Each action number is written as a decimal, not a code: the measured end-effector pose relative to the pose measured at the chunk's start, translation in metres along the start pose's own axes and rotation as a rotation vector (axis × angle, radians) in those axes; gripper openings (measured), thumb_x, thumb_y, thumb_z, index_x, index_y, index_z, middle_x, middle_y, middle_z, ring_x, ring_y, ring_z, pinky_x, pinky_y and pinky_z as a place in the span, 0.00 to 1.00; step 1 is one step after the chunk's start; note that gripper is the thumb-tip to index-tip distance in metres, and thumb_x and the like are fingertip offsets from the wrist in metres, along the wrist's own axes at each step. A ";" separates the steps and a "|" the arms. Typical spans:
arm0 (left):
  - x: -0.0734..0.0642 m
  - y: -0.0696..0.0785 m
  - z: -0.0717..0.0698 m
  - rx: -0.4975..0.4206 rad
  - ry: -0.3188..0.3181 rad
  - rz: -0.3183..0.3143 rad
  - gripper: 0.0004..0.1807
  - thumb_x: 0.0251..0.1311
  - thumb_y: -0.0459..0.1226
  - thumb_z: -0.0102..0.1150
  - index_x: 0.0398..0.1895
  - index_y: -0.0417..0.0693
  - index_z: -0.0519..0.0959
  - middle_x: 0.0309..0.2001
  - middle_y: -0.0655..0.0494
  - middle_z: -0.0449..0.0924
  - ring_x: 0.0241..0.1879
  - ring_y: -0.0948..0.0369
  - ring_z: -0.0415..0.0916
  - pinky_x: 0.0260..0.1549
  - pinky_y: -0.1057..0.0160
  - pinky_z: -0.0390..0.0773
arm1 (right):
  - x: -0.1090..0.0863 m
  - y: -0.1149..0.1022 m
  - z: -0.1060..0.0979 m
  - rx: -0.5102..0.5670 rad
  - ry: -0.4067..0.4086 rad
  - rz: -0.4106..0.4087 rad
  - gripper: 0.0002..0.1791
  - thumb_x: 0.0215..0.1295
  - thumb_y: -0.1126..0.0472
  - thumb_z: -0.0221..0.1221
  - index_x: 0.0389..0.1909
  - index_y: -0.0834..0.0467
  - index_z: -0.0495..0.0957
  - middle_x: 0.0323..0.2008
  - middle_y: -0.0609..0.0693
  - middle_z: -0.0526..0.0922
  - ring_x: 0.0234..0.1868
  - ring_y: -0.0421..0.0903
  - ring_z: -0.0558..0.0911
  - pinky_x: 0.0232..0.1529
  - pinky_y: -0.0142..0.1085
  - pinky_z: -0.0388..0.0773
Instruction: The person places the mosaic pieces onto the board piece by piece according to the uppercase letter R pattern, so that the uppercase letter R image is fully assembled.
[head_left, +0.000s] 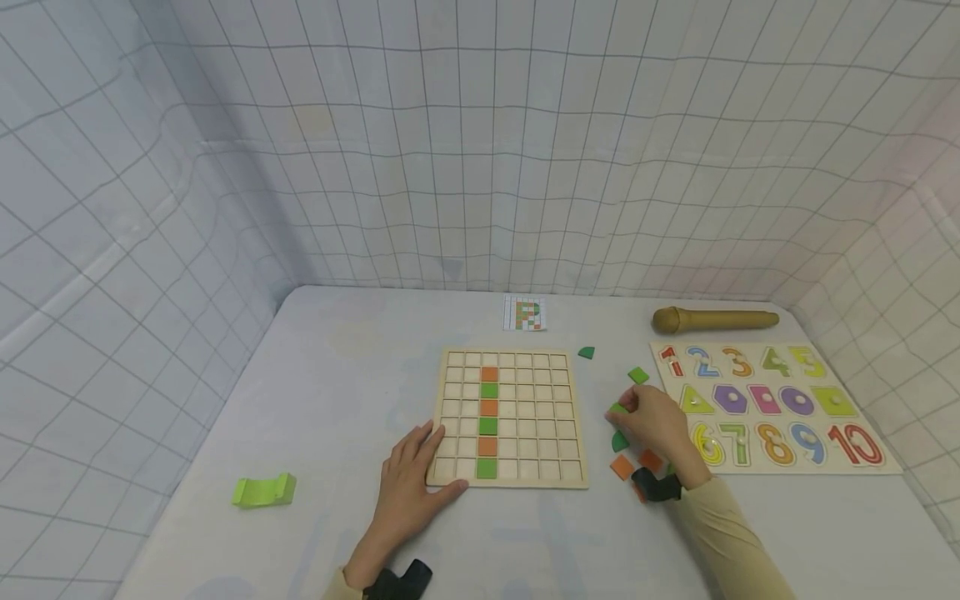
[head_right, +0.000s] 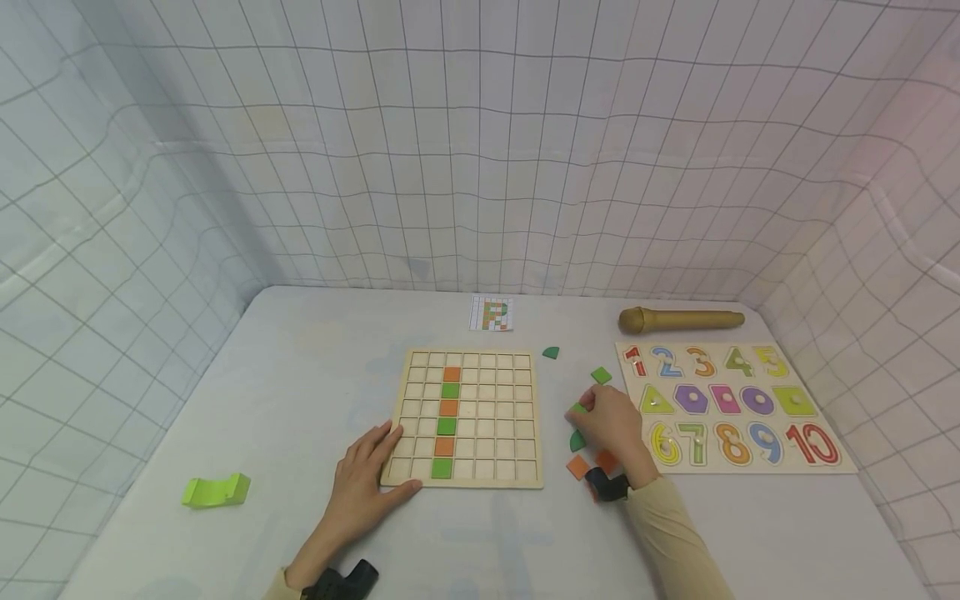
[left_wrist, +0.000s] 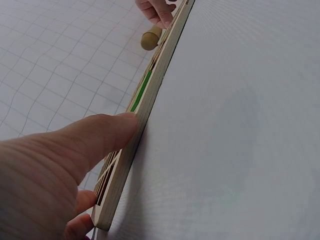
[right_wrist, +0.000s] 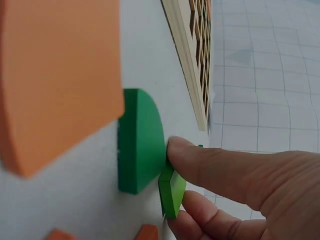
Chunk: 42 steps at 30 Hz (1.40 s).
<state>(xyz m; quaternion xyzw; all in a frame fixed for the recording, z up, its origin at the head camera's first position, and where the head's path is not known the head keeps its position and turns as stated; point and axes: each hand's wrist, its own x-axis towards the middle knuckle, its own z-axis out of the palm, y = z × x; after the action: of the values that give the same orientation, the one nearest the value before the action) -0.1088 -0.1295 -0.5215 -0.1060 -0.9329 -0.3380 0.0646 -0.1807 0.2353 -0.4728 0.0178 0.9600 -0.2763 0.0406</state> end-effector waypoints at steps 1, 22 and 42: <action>0.000 0.000 0.000 0.000 -0.001 -0.001 0.44 0.48 0.52 0.70 0.67 0.42 0.66 0.69 0.45 0.58 0.66 0.46 0.50 0.53 0.44 0.54 | 0.001 0.000 0.000 0.001 -0.004 0.002 0.15 0.55 0.55 0.67 0.34 0.61 0.77 0.28 0.49 0.76 0.27 0.46 0.72 0.28 0.38 0.68; -0.001 0.001 0.000 -0.008 0.007 -0.001 0.44 0.48 0.52 0.70 0.67 0.43 0.66 0.69 0.46 0.58 0.66 0.46 0.50 0.53 0.44 0.55 | 0.002 0.003 0.007 0.066 0.034 -0.032 0.15 0.54 0.57 0.68 0.37 0.61 0.77 0.30 0.50 0.78 0.26 0.45 0.73 0.27 0.37 0.68; 0.000 0.000 0.001 0.005 0.020 0.020 0.45 0.48 0.52 0.70 0.67 0.42 0.66 0.68 0.46 0.59 0.66 0.46 0.51 0.52 0.43 0.56 | 0.030 -0.047 0.018 0.077 0.177 -0.229 0.09 0.59 0.55 0.65 0.35 0.57 0.83 0.29 0.46 0.83 0.23 0.42 0.73 0.19 0.34 0.65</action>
<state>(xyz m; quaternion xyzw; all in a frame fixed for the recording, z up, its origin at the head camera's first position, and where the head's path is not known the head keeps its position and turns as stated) -0.1086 -0.1286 -0.5218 -0.1120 -0.9319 -0.3361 0.0776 -0.2119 0.1865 -0.4655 -0.0662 0.9443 -0.3131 -0.0769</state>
